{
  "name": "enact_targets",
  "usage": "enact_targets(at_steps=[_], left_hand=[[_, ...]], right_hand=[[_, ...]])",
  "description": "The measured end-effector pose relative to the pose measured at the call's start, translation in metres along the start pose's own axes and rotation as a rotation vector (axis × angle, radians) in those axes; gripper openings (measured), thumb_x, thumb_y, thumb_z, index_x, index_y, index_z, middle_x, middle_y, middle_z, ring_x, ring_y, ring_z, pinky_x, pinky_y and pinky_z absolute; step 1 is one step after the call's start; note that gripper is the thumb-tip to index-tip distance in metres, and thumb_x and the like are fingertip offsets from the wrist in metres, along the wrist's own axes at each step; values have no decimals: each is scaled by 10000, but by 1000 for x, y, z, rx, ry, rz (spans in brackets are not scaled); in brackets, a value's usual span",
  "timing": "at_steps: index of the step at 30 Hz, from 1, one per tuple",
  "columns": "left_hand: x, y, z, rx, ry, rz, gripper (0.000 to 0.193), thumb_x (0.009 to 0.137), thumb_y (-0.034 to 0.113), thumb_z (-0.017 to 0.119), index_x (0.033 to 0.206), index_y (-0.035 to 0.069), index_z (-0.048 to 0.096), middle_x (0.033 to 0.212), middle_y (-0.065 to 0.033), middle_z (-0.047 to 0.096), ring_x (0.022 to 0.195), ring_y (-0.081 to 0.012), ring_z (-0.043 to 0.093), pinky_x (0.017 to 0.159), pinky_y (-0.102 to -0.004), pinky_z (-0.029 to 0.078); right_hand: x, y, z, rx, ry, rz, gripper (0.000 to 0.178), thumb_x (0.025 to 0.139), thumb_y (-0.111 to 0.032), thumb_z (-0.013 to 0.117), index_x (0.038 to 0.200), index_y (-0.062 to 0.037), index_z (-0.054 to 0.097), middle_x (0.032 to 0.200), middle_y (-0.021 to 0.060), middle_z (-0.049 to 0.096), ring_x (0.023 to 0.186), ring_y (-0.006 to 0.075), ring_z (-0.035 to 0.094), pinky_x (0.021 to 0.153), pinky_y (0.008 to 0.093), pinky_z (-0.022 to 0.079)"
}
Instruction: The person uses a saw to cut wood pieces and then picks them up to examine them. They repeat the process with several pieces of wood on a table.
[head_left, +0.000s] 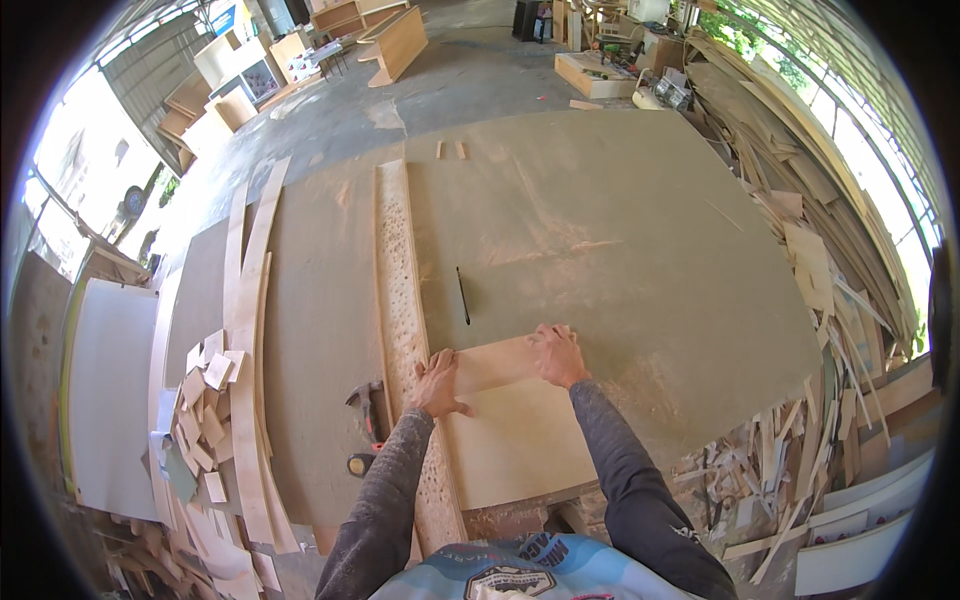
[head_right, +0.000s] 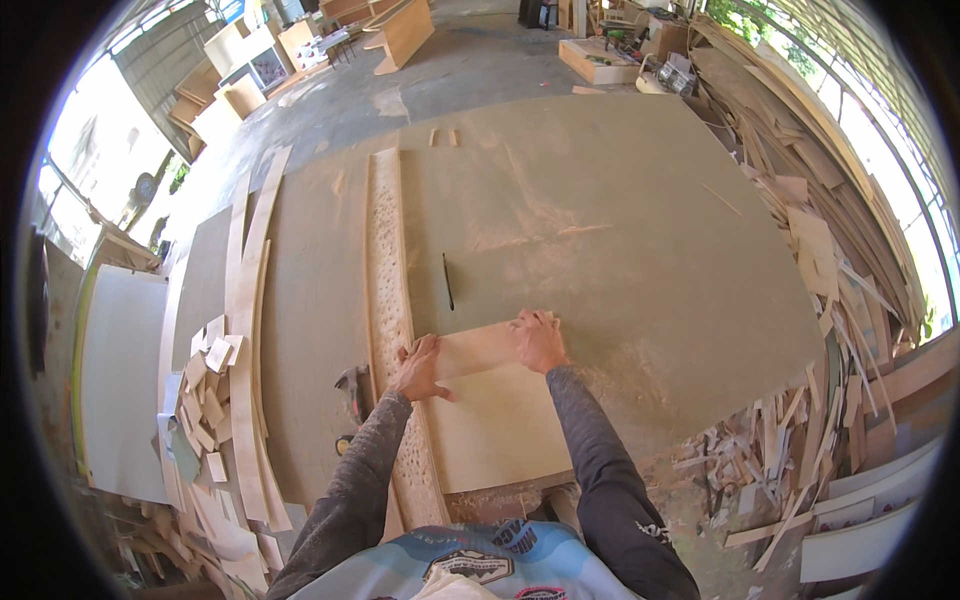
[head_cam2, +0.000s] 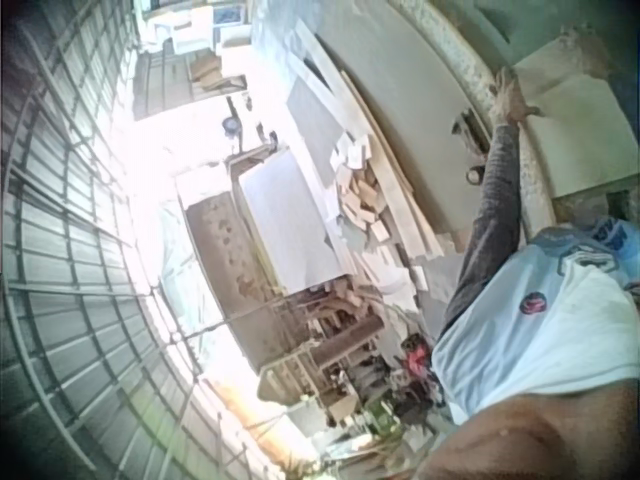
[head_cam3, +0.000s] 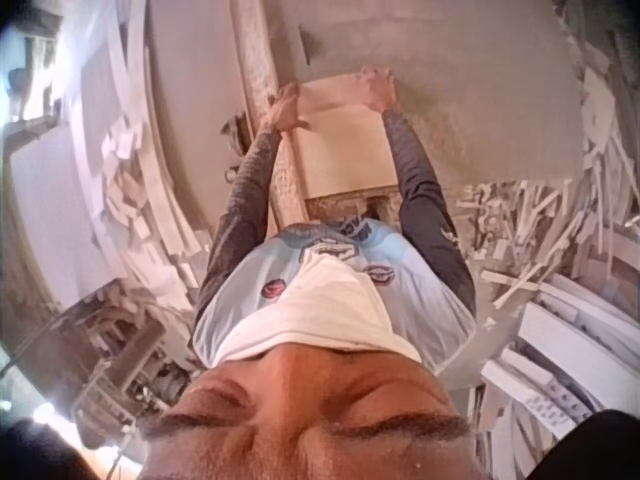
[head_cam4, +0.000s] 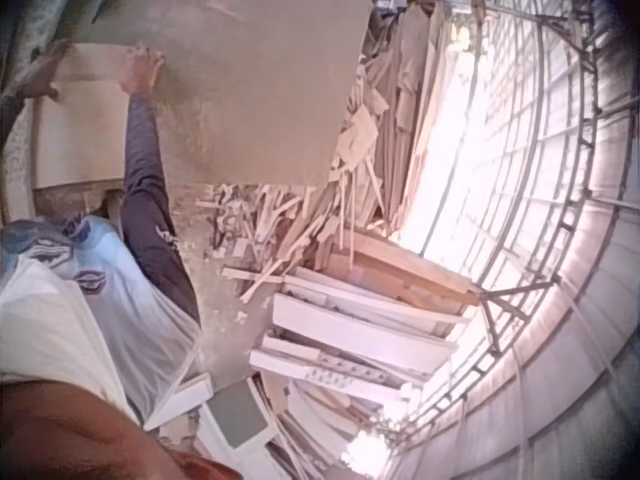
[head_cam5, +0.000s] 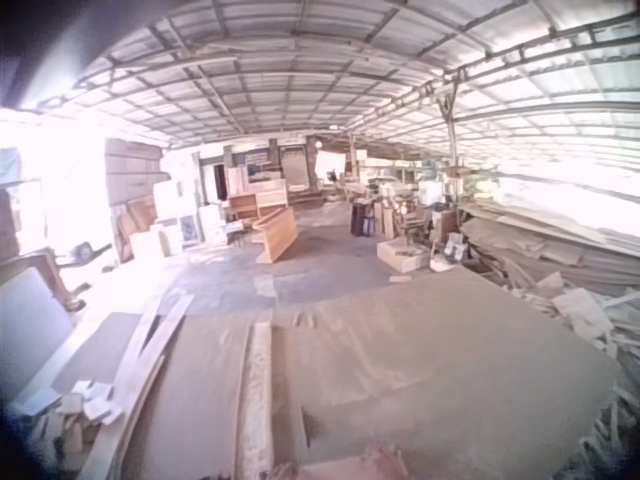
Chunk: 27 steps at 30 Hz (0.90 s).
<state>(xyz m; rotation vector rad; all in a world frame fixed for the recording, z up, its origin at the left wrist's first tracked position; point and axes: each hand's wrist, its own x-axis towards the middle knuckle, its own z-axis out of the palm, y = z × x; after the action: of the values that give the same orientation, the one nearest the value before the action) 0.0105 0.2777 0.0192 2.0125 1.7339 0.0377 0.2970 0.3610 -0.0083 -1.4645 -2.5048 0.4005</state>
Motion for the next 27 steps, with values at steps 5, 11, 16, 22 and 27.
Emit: enact_targets(at_steps=[5,11,16,22,27], left_hand=[[5,1,4,-4,-11,-50,1464,378,559,950,1546,0,268,1558,-178,313,1483,-356,269,1127,-678,213],[2,-15,8,-40,26,-52,1568,301,678,914,1552,-17,271,1547,-199,302,1480,-372,284,1119,-653,202],[5,-16,9,35,-16,-80,1570,310,686,914,1554,-21,268,1539,-215,287,1486,-381,236,1126,-617,205],[1,-12,7,13,0,-62,1541,317,638,930,1544,-29,279,1495,-195,316,1455,-373,258,1104,-585,234],[13,-17,-1,3,23,-42,1510,303,591,943,1526,-17,301,1448,-164,347,1422,-371,292,1074,-558,272]], right_hand=[[-43,8,16,195,123,-21,430,817,-198,719,1226,-72,680,1391,133,516,1334,366,442,1126,632,317],[-199,-77,27,254,35,-146,584,868,-348,727,1340,-31,593,1527,191,425,1451,385,354,1209,578,222],[-261,-111,30,177,-42,-162,599,908,-324,684,1425,-62,536,1568,148,396,1488,323,330,1221,560,206],[-262,-108,42,99,-37,-156,612,903,-294,682,1443,-58,516,1578,133,389,1495,293,325,1223,541,206],[-246,-110,43,148,10,-131,606,903,-297,679,1432,-45,521,1575,129,393,1497,287,321,1225,538,199]])
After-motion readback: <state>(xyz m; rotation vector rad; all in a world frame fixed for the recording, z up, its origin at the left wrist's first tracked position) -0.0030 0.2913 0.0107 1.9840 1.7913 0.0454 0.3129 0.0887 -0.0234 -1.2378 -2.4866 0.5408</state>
